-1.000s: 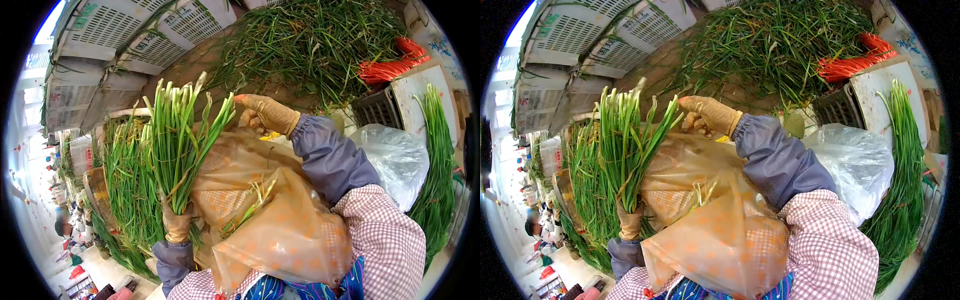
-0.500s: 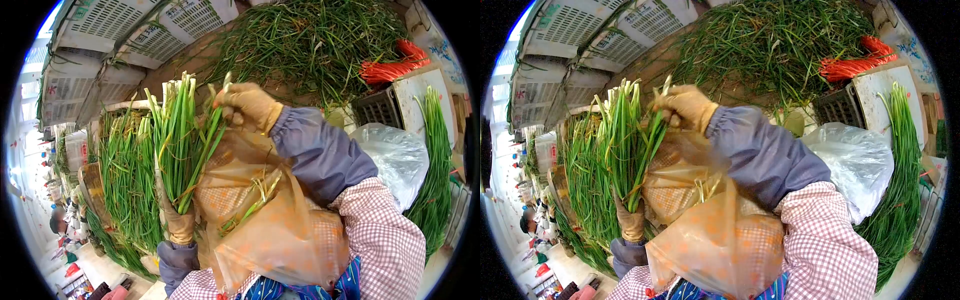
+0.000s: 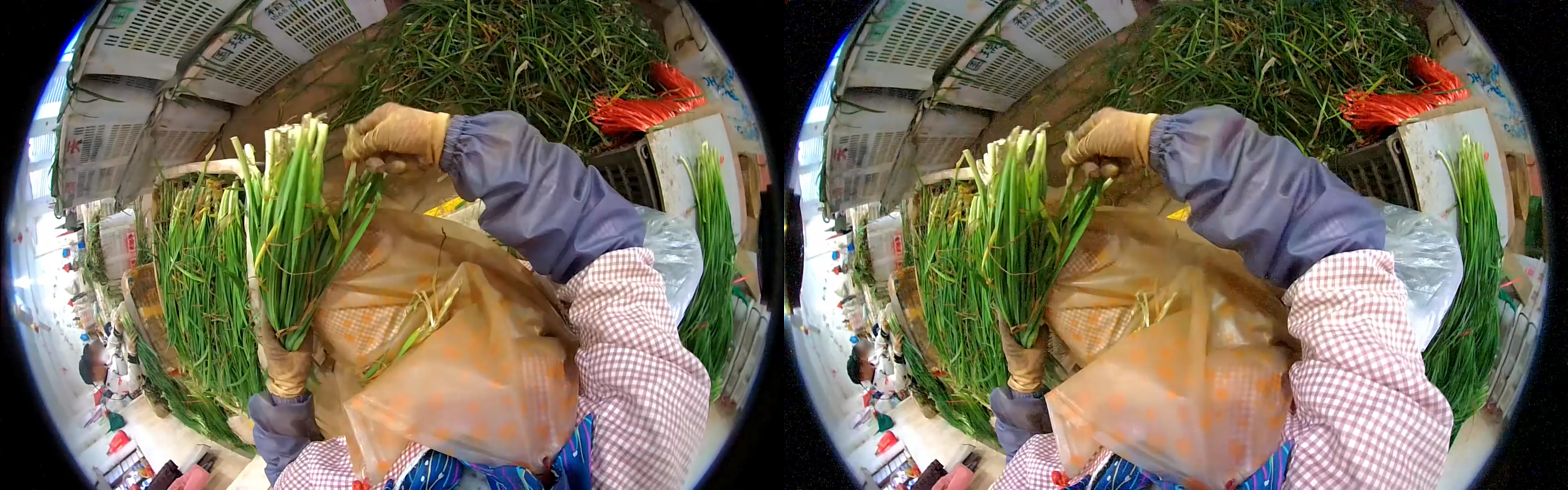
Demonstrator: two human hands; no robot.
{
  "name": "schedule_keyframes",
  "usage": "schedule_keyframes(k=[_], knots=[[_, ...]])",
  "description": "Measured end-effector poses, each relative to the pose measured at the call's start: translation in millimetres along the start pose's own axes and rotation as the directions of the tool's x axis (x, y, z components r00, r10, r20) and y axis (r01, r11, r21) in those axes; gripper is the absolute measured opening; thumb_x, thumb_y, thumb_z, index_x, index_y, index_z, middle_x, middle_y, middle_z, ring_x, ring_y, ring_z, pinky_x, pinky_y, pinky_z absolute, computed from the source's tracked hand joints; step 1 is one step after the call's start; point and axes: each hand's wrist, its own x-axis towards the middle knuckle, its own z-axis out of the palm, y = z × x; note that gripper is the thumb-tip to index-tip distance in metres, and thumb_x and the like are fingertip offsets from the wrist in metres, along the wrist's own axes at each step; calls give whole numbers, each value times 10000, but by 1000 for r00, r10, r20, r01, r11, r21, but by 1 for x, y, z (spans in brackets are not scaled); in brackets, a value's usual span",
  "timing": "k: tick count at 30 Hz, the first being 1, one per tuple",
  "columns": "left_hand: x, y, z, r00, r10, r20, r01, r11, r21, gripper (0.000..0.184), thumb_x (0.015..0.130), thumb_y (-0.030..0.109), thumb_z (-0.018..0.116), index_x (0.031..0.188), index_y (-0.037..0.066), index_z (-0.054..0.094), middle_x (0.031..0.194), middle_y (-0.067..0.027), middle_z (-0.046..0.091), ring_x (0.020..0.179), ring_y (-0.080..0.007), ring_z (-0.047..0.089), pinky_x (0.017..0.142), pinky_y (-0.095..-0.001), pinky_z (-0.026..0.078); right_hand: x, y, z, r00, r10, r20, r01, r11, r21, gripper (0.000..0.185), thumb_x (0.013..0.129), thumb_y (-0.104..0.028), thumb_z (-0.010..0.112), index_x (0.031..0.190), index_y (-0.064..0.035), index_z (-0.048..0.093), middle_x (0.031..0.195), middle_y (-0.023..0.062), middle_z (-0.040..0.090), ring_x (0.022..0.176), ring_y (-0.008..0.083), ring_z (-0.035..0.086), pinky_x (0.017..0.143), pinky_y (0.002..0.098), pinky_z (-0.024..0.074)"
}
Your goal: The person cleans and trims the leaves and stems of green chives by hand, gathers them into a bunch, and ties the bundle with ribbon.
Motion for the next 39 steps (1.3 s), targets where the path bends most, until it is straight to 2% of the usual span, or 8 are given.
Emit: schedule_keyframes(k=[5, 8, 12, 20, 24, 27, 35, 39], knots=[[-10, 10, -4, 978, -191, 80, 202, 966, -164, 675, 686, 75, 717, 1270, 1, 387, 1117, -135, 574, 963, -247, 572, 863, -335, 444, -47, 7, -75, 630, -514, -582, 747, 607, 271, 89, 843, -55, 537, 881, -24, 612, 713, 4, 540, 550, 90, 524, 561, 261, 492], [-7, 9, -6, 981, -169, 97, 176, 982, -68, 645, 662, 99, 738, 1225, -7, 443, 1088, -129, 587, 957, -244, 571, 848, -344, 447, -81, 50, -168, 277, -75, -958, 789, 587, 182, 132, 922, -141, 489, 970, -33, 548, 786, 50, 569, 698, 129, 561, 592, 241, 493], [3, 26, -6, 964, -211, 165, 237, 959, -158, 514, 651, 69, 715, 1124, -4, 528, 1008, -81, 589, 854, -202, 568, 766, -328, 467, -63, 72, -61, 878, -146, -456, 286, 924, 255, 644, 834, -345, 617, 1325, -54, 319, 997, 156, 609, 641, 186, 619, 492, 243, 482], [-7, 15, -1, 964, -262, 50, 266, 929, -259, 508, 598, 65, 732, 1072, 1, 563, 839, -34, 586, 727, -172, 551, 662, -302, 474, -44, 71, 8, 925, -192, -328, 170, 981, -94, 266, 852, -318, 595, 849, -63, 668, 665, 57, 612, 534, 129, 537, 482, 289, 446], [0, 10, -1, 987, 132, 89, -142, 984, 106, 502, 612, 44, 726, 1081, 16, 551, 807, -23, 566, 718, -166, 543, 648, -291, 474, -59, 82, 39, 914, -406, 22, 194, 390, -900, 186, 722, -221, 578, 858, -133, 670, 815, 120, 647, 775, 301, 621, 684, 399, 496], [1, 41, -3, 975, -159, 152, 183, 970, -161, 514, 636, 51, 727, 1112, 11, 537, 930, -65, 574, 815, -209, 550, 734, -321, 460, -67, 81, 67, 888, -340, 308, 426, 361, -830, 165, 682, -196, 586, 808, -108, 645, 767, 133, 624, 734, 313, 599, 657, 417, 481], [-3, 32, -7, 914, -324, 243, 399, 826, -398, 527, 603, 77, 751, 1093, 5, 572, 949, -78, 606, 816, -202, 577, 746, -332, 482, -107, 23, -57, 750, -637, -180, 644, 641, 418, 414, 859, -306, 563, 1180, -47, 533, 801, 49, 620, 565, 145, 532, 560, 297, 458], [4, 33, -6, 949, -171, 265, 247, 924, -291, 548, 672, -18, 707, 1170, 4, 479, 953, -45, 587, 822, -147, 560, 737, -283, 482, -60, 4, 12, 787, -367, -496, 323, 930, -176, 435, 824, -135, 633, 1217, -10, 494, 865, 67, 616, 590, 44, 523, 478, 162, 447]])
